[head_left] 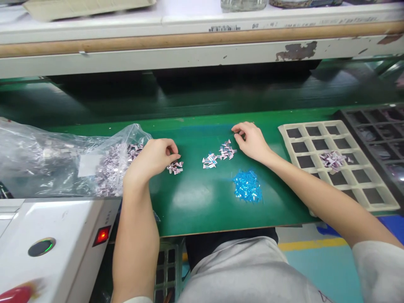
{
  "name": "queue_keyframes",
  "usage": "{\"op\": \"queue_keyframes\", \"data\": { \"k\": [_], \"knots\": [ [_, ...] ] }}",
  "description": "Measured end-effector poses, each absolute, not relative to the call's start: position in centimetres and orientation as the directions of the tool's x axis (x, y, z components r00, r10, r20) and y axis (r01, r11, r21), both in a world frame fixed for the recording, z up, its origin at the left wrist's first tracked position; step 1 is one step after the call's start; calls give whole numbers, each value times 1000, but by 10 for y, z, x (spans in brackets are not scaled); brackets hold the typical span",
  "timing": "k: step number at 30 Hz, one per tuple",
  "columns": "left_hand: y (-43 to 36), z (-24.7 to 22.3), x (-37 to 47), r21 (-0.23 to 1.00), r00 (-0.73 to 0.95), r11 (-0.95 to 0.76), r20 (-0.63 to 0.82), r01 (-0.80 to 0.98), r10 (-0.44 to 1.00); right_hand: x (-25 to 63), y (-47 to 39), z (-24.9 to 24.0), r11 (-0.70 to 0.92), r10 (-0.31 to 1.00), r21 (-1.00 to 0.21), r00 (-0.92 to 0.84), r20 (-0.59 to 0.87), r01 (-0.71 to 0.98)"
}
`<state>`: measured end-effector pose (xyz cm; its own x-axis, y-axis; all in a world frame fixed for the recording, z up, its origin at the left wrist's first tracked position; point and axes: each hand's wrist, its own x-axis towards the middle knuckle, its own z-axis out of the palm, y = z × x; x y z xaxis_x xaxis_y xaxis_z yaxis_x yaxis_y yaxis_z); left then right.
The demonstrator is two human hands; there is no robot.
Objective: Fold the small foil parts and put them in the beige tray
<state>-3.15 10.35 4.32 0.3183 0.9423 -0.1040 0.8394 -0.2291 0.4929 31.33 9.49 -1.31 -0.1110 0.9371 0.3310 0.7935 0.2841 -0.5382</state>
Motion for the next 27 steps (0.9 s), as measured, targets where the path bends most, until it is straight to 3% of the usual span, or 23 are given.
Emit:
{"op": "queue_keyframes", "data": {
  "k": [4,9,17,27],
  "knots": [
    [94,49,-20,699,334,-203,-55,686,941,321,105,-22,305,922,-409,-158,354,860],
    [88,39,8,885,335,-176,24,431,942,327,119,-35,255,943,-426,-127,308,868],
    [85,15,39,972,369,-107,22,210,929,334,130,-42,239,941,-485,-78,329,841],
    [81,11,52,995,311,-69,41,77,949,329,125,-33,222,926,-544,-1,377,809]
  ]
}}
